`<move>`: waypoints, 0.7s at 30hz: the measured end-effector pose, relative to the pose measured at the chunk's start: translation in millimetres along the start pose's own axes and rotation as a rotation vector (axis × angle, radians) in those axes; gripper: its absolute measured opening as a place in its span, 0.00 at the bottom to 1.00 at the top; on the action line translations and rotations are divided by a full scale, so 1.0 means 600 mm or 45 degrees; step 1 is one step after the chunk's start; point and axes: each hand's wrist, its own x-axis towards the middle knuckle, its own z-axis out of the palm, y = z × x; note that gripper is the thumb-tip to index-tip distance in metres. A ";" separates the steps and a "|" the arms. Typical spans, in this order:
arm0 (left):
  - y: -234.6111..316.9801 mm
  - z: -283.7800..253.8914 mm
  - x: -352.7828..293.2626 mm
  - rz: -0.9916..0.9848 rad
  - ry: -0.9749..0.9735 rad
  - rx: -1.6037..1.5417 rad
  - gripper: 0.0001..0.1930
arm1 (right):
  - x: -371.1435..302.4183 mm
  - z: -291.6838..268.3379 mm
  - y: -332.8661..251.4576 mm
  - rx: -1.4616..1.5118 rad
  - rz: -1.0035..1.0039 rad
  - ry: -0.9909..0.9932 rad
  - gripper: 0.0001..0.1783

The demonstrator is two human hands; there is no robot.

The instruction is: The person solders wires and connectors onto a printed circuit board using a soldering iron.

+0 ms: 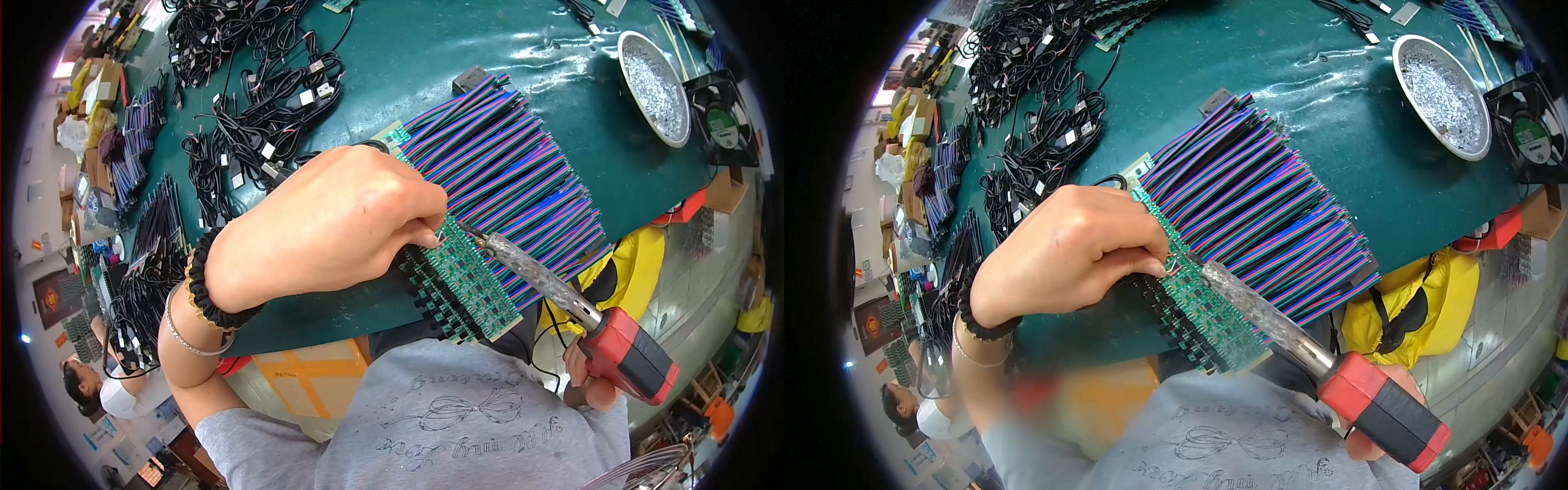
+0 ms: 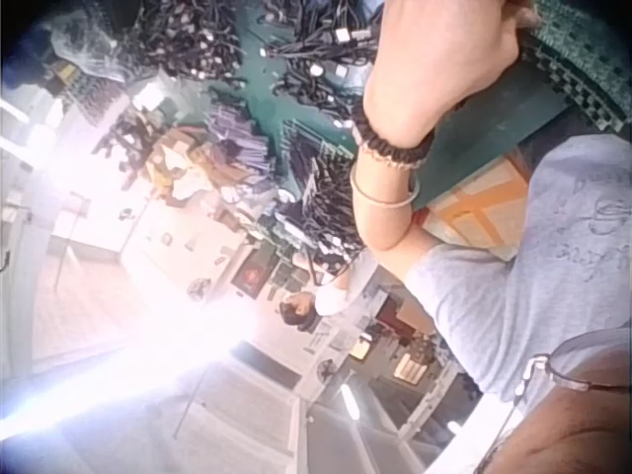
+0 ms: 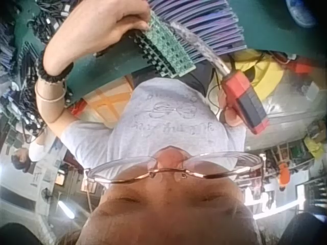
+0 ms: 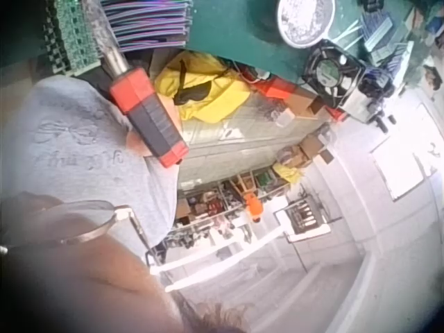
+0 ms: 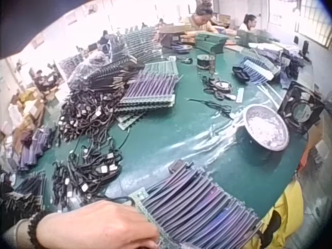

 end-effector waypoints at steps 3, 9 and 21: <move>0.001 0.001 0.001 0.001 0.012 0.010 0.05 | 0.013 0.006 -0.005 0.069 0.016 0.031 0.09; 0.004 0.003 -0.001 0.019 0.061 0.008 0.05 | 0.019 0.009 -0.004 0.040 -0.092 0.004 0.09; 0.004 -0.002 0.006 0.058 0.003 0.067 0.05 | 0.011 0.026 -0.022 -0.119 0.093 0.059 0.20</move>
